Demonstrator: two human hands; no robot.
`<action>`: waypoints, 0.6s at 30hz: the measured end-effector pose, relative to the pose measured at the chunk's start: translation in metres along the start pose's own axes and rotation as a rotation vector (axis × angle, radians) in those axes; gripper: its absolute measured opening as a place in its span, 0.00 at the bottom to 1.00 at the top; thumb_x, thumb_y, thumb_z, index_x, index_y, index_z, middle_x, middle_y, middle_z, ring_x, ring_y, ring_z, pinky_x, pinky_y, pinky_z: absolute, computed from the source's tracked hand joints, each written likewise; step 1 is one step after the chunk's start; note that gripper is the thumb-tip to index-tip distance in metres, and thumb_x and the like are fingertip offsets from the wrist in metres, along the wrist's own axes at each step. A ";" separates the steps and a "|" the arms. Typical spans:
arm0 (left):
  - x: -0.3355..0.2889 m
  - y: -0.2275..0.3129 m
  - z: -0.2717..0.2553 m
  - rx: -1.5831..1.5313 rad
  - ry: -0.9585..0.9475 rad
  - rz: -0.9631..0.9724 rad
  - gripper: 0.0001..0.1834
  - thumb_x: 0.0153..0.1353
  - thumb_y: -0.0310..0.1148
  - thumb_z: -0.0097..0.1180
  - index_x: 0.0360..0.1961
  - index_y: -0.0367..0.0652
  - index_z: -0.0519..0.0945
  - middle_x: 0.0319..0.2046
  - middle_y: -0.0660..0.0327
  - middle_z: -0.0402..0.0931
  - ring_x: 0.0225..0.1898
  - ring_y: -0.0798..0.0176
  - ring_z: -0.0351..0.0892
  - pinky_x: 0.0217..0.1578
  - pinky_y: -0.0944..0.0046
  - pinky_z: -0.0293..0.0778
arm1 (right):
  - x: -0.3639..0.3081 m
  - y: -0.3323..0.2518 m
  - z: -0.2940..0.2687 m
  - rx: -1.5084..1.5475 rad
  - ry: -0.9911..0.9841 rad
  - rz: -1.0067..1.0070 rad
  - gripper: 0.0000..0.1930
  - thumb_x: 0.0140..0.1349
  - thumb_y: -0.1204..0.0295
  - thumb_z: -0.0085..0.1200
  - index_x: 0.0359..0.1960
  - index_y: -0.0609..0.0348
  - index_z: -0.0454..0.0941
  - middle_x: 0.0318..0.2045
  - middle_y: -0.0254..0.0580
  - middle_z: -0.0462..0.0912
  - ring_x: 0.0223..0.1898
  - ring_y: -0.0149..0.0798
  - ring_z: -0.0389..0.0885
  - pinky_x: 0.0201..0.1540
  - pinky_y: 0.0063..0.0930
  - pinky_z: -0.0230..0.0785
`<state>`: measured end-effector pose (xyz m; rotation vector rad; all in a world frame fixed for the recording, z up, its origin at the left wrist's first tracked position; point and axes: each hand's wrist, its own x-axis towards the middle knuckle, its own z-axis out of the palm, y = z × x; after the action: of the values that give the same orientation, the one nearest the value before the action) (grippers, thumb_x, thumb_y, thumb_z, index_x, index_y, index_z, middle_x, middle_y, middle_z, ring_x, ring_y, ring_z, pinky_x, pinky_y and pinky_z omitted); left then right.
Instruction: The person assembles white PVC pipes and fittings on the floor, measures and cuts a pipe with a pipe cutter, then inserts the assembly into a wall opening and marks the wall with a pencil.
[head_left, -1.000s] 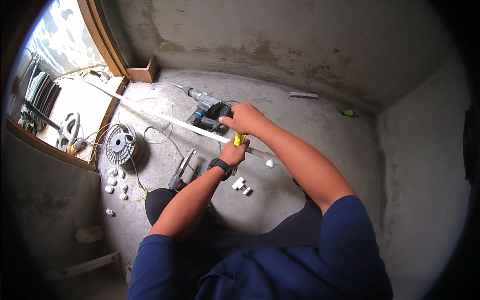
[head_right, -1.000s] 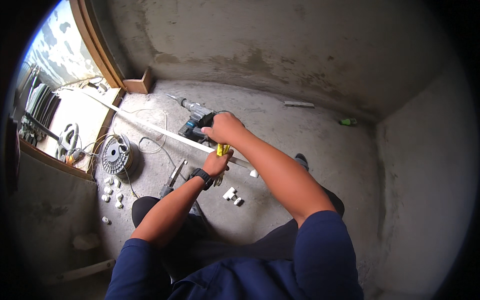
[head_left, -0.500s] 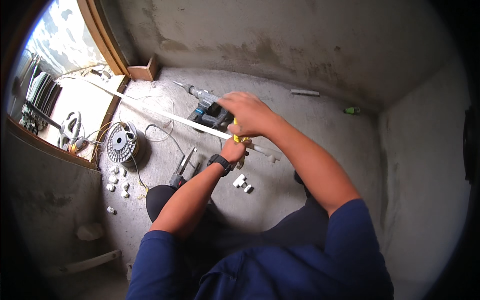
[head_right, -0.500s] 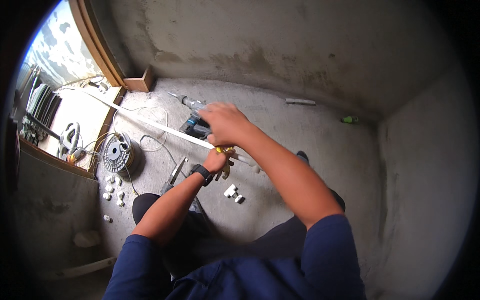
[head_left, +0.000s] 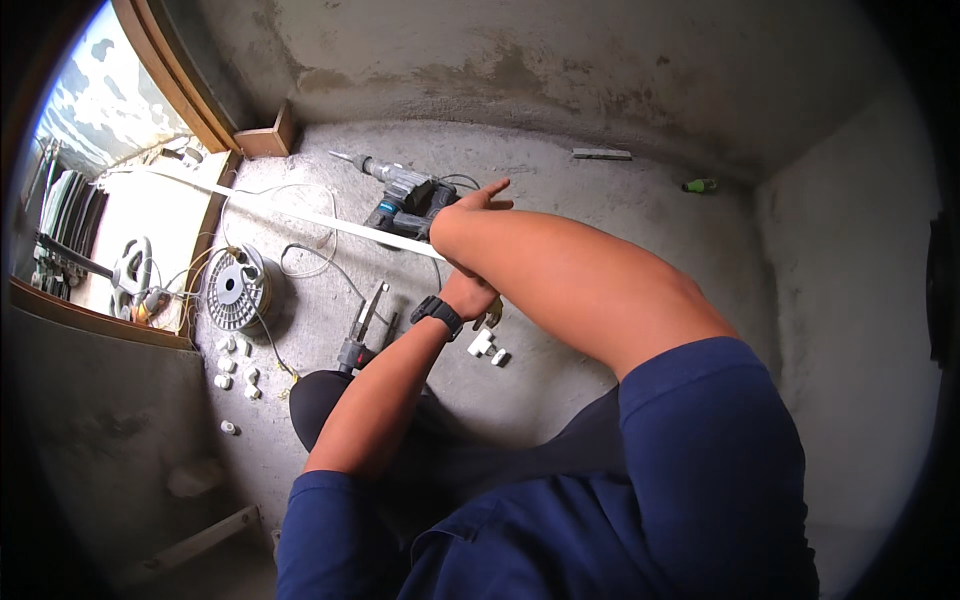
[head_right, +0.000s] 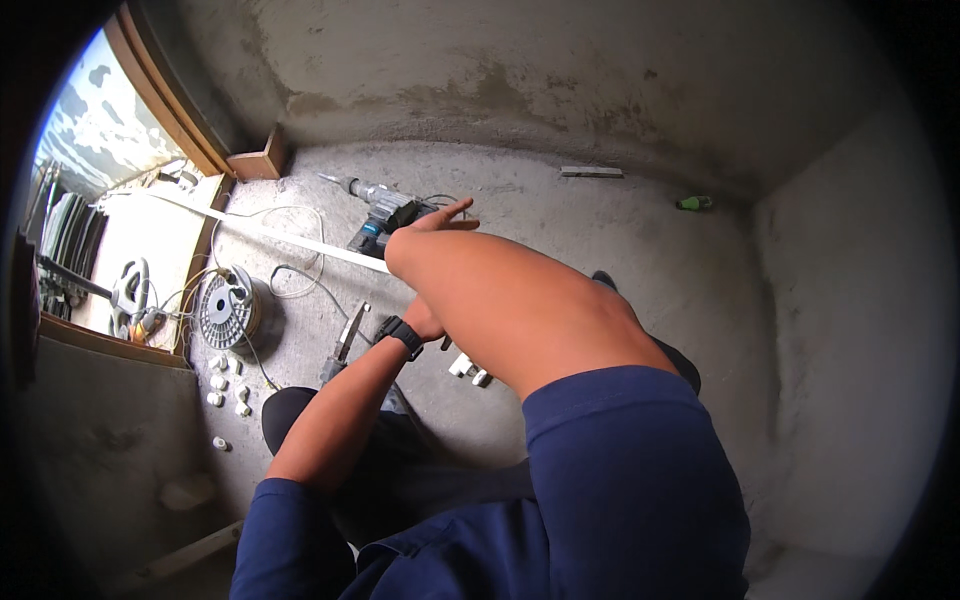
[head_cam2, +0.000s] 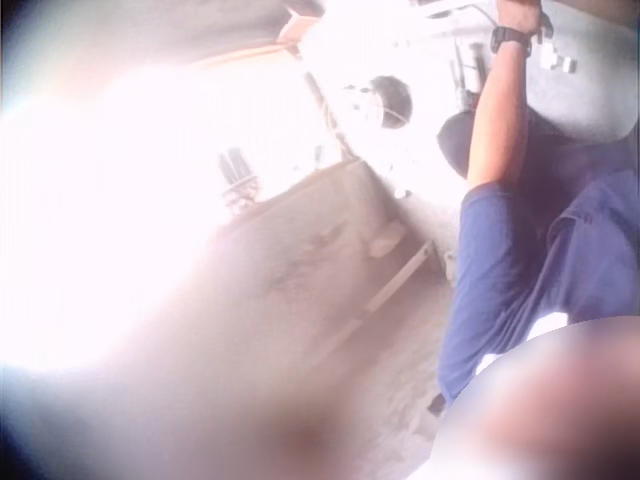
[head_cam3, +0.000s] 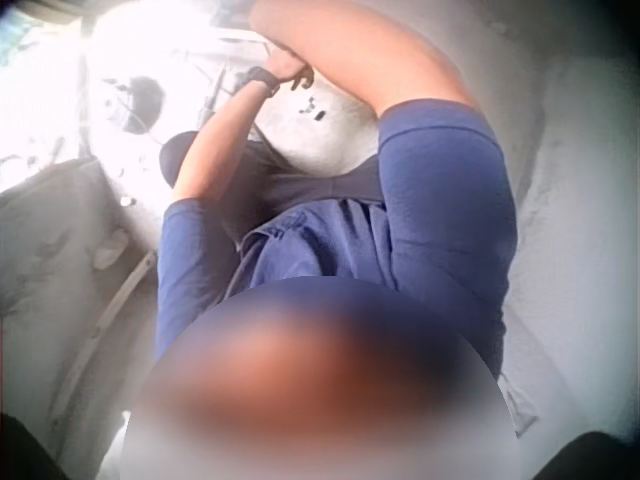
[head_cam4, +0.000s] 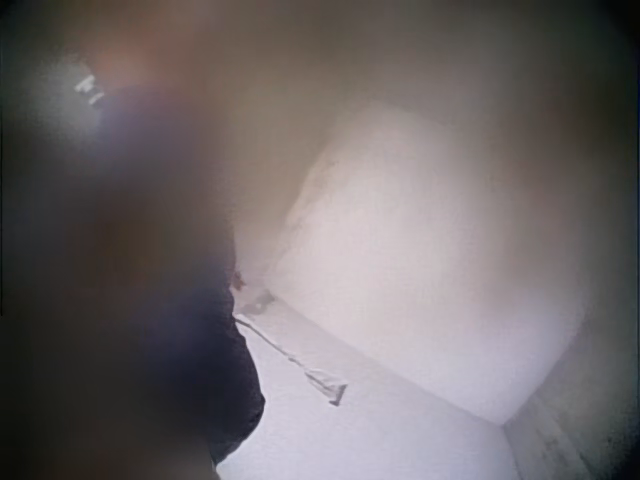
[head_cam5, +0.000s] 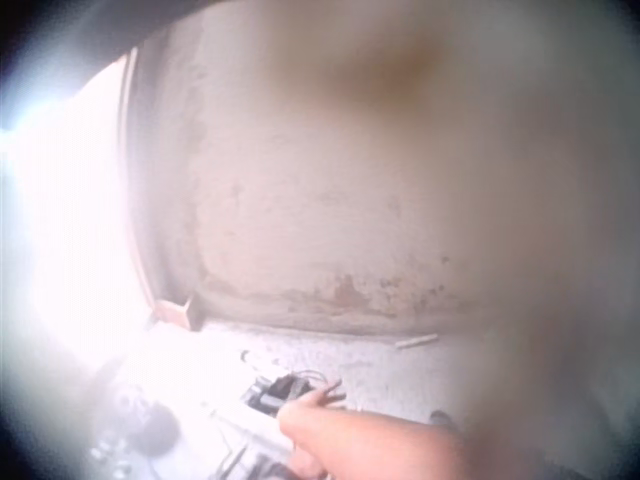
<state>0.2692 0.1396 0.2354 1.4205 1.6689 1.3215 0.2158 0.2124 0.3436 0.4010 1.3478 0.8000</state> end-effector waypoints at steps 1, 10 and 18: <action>0.000 0.000 0.000 0.011 -0.007 0.030 0.24 0.68 0.37 0.56 0.62 0.40 0.76 0.64 0.46 0.73 0.65 0.44 0.71 0.66 0.50 0.66 | 0.000 -0.006 0.003 0.012 0.034 -0.019 0.36 0.69 0.43 0.50 0.76 0.39 0.61 0.77 0.35 0.59 0.78 0.46 0.53 0.76 0.70 0.36; 0.020 0.011 -0.049 0.026 -0.231 -0.370 0.40 0.55 0.49 0.76 0.64 0.41 0.75 0.61 0.55 0.77 0.63 0.55 0.73 0.62 0.56 0.70 | -0.034 0.040 0.098 0.145 0.388 -0.165 0.27 0.64 0.54 0.61 0.63 0.46 0.78 0.60 0.42 0.81 0.70 0.49 0.68 0.73 0.68 0.47; 0.033 0.026 -0.047 0.185 -0.005 -0.188 0.26 0.63 0.41 0.63 0.60 0.46 0.73 0.42 0.44 0.83 0.47 0.43 0.84 0.50 0.50 0.77 | -0.094 0.155 0.330 1.108 1.180 -0.323 0.28 0.62 0.66 0.58 0.66 0.53 0.75 0.59 0.49 0.78 0.63 0.50 0.72 0.71 0.45 0.58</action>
<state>0.2291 0.1543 0.2814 1.3284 1.9113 1.0832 0.4881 0.3121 0.5840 0.5489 2.8544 -0.1748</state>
